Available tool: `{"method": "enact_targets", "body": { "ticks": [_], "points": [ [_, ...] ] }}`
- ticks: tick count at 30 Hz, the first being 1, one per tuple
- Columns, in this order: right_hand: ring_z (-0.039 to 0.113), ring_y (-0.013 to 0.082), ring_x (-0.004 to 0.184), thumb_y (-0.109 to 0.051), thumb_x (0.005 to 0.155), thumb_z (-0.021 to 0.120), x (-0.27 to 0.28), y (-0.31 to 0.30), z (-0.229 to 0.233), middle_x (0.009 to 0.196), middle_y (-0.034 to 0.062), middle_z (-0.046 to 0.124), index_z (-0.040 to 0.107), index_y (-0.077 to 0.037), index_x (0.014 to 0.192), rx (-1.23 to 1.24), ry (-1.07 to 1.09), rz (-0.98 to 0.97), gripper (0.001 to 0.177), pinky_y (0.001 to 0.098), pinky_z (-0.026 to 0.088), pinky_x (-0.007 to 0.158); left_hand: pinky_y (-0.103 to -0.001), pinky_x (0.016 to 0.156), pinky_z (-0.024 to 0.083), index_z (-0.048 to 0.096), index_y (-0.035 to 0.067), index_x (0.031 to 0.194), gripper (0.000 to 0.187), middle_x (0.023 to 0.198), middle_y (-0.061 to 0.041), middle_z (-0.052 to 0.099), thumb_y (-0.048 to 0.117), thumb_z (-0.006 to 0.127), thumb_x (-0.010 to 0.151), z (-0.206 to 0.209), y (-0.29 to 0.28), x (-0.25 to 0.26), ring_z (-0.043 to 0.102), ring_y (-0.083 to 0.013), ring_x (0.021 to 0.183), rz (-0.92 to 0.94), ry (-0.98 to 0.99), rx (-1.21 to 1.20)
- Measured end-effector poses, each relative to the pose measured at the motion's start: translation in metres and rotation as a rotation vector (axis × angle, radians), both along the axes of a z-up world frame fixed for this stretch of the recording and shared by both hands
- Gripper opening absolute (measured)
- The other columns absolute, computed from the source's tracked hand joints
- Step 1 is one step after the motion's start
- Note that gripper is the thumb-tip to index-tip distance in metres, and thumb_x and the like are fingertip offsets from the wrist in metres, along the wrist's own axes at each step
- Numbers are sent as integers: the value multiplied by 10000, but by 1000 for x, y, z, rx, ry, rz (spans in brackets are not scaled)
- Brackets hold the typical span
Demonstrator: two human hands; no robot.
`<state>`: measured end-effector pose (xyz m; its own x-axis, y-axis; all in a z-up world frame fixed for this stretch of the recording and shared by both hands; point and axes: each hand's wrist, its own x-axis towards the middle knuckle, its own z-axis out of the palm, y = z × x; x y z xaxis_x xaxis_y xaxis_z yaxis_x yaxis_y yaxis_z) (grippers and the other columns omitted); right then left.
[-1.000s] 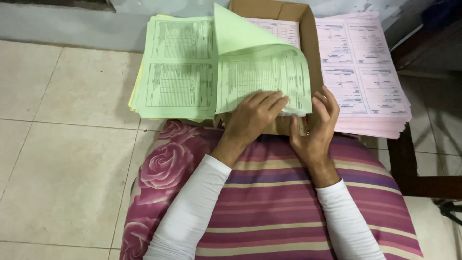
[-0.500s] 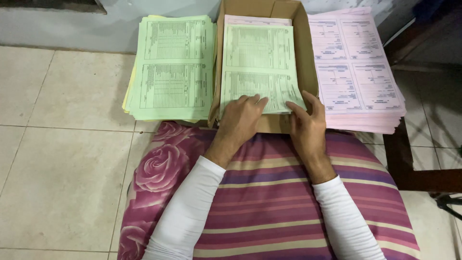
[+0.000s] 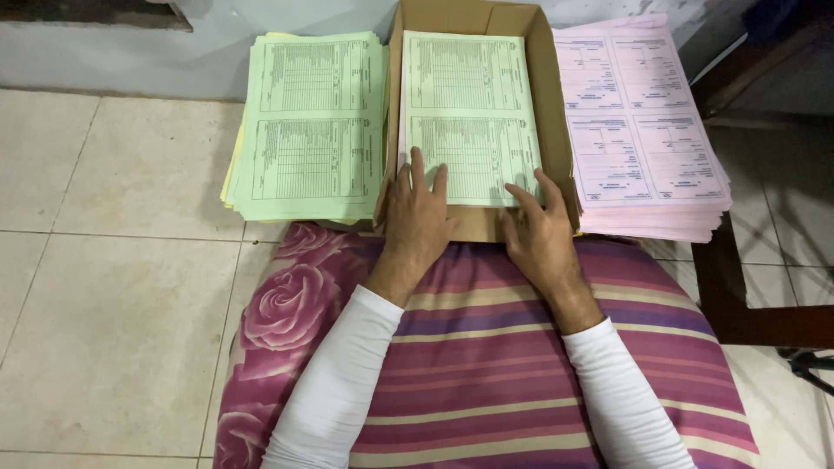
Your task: Sorting and organizing printed paper forms into a cardboard box
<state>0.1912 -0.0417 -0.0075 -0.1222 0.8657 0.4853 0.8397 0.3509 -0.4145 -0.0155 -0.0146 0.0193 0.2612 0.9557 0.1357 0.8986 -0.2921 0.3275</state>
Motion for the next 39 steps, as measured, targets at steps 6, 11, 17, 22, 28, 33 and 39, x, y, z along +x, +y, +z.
{"method": "enact_targets", "body": {
  "ticks": [6, 11, 17, 22, 28, 33, 39],
  "points": [
    [553, 493, 1309, -153, 890, 790, 8, 8, -25, 1407, 301, 526, 713, -128, 1293, 13, -14, 16, 411, 541, 480, 1084, -576, 945, 579, 474, -46, 1470, 733, 1524, -412, 263, 176, 805, 855, 5, 3, 2, 449, -557, 1343, 123, -72, -40],
    [534, 484, 1329, -178, 903, 785, 4, 7, -21, 1432, 288, 515, 710, -141, 1295, 25, 23, 18, 400, 540, 465, 1096, -545, 838, 634, 514, -54, 1417, 619, 1503, -429, 269, 96, 783, 880, -9, 9, 0, 501, -545, 1303, 184, -189, -67],
    [519, 494, 1340, -165, 884, 799, 3, 6, -14, 1444, 304, 505, 720, -144, 1275, 22, 33, 26, 400, 552, 445, 1109, -472, 755, 660, 676, -54, 1196, 376, 1414, -407, 398, 161, 773, 903, -28, 17, -2, 553, -488, 1271, 194, -122, -60],
    [512, 507, 1344, -142, 887, 791, 4, 7, -11, 1442, 315, 497, 723, -132, 1254, -4, 51, 34, 373, 567, 436, 1113, -479, 802, 658, 642, -110, 1206, 421, 1373, -410, 459, 160, 766, 908, -27, 17, -4, 564, -490, 1271, 180, -103, -55],
    [488, 530, 1355, -81, 888, 770, 3, 12, -13, 1455, 346, 469, 721, -108, 1255, -23, 94, 45, 371, 580, 425, 1117, -484, 868, 632, 590, -122, 1254, 527, 1390, -382, 469, 201, 793, 890, -11, 9, -4, 534, -471, 1310, 196, -117, -66],
    [529, 492, 1328, -61, 896, 755, 11, 19, -25, 1449, 279, 492, 723, -165, 1248, 0, 106, 32, 368, 561, 450, 1105, -518, 849, 646, 557, -161, 1279, 558, 1393, -412, 427, 165, 792, 891, -11, 8, -3, 511, -509, 1317, 182, -167, -68],
    [564, 495, 1294, -28, 887, 722, 8, 10, 11, 1434, 273, 520, 728, -138, 1216, 96, 140, 38, 347, 570, 472, 1086, -620, 889, 600, 568, -83, 1334, 620, 1449, -368, 411, 288, 785, 888, 15, 6, -1, 462, -497, 1362, 142, -146, -117]
  ]
}}
